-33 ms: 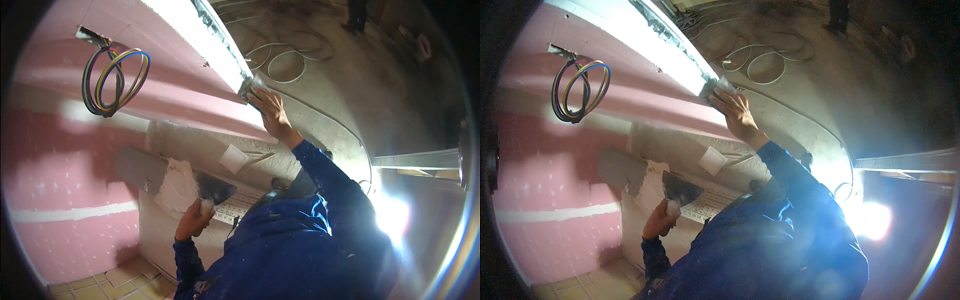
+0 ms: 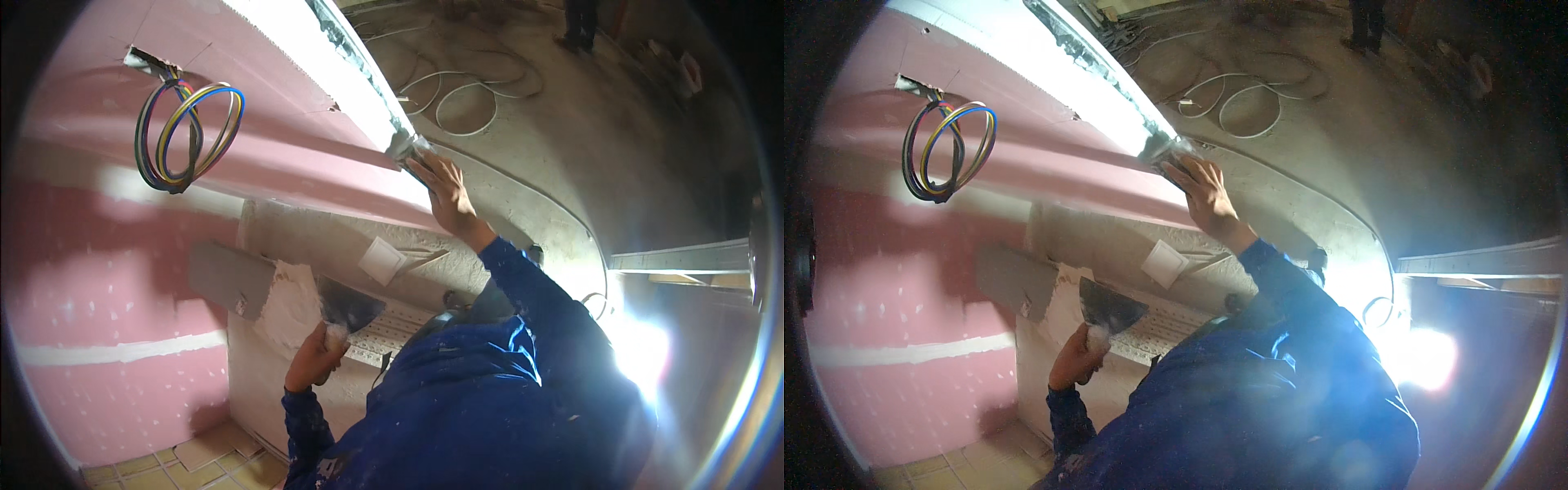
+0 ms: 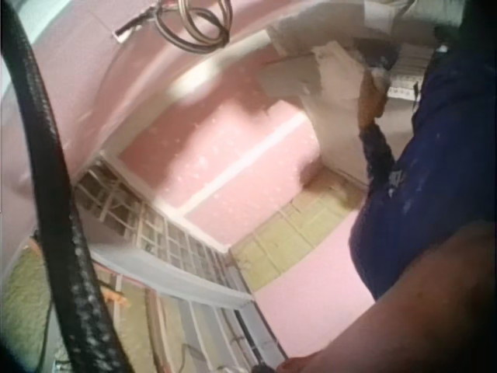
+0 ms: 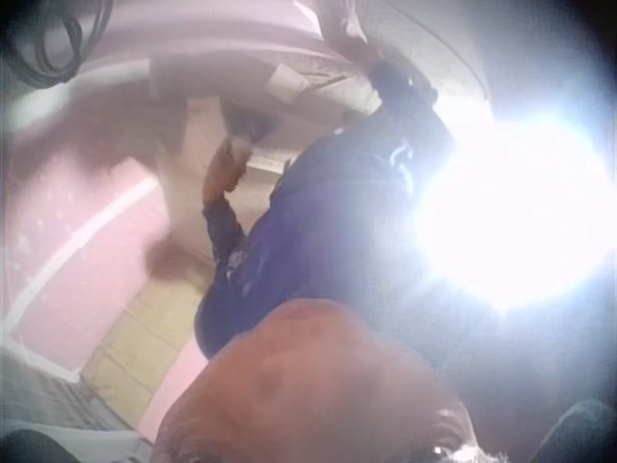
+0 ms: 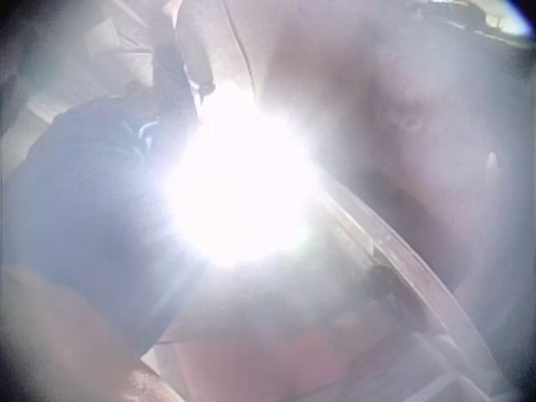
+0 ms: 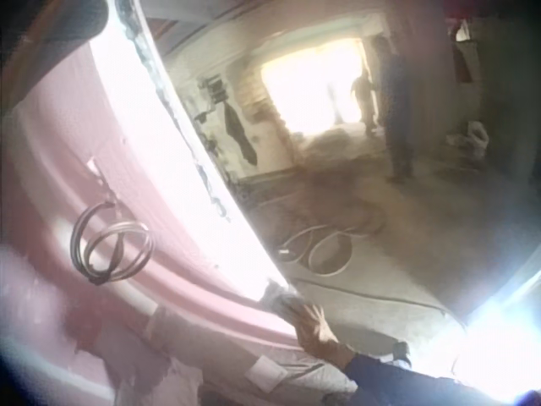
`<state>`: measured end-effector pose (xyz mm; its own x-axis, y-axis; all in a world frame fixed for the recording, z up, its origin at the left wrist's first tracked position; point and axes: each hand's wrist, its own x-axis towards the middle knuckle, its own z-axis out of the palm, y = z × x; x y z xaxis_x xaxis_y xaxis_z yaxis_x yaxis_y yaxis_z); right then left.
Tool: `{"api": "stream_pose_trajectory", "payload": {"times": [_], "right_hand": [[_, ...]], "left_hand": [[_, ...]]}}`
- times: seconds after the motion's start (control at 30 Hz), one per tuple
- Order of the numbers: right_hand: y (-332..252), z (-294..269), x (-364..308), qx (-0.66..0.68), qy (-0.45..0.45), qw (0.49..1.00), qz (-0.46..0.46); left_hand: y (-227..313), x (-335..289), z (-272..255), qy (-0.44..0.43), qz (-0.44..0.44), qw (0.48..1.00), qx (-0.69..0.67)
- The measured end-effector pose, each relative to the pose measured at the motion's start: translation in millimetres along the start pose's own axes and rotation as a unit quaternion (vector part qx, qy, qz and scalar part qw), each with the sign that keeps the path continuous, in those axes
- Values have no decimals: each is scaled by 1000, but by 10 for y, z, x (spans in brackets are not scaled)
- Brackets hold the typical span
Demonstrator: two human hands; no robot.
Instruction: The person applies joint compound to a wall corner using a taping knife and hawk. They repeatedly scoop compound from the hawk and smooth it along the corner edge, working around exposed wiring and a cutout in the pink drywall.
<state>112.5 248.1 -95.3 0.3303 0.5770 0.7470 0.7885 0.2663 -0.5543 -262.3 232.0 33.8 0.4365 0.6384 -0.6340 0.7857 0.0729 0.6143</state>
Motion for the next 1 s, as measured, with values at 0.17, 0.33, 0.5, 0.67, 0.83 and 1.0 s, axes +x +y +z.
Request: {"api": "stream_pose_trajectory", "payload": {"times": [0.17, 0.33, 0.5, 0.67, 0.83, 1.0], "right_hand": [[-709, -386, -154, 281, 78, 906, 308], [-1087, -485, 24, 433, -46, 728, 530], [-1309, -352, 214, 460, 38, 725, 511], [-1527, 32, 512, 603, 89, 657, 442], [-1649, 317, 915, 520, 108, 740, 413], [-1842, 326, 1269, 448, 120, 785, 411]], "left_hand": [[78, 84, -133, 11, 28, 999, -38], [69, 17, -159, 7, 19, 998, -58], [50, -121, -219, 44, 15, 998, -49], [-31, -201, -215, 51, -7, 998, -43], [-92, -222, -173, 56, 26, 996, -62], [-129, -259, -129, 58, 28, 995, -78]]}}
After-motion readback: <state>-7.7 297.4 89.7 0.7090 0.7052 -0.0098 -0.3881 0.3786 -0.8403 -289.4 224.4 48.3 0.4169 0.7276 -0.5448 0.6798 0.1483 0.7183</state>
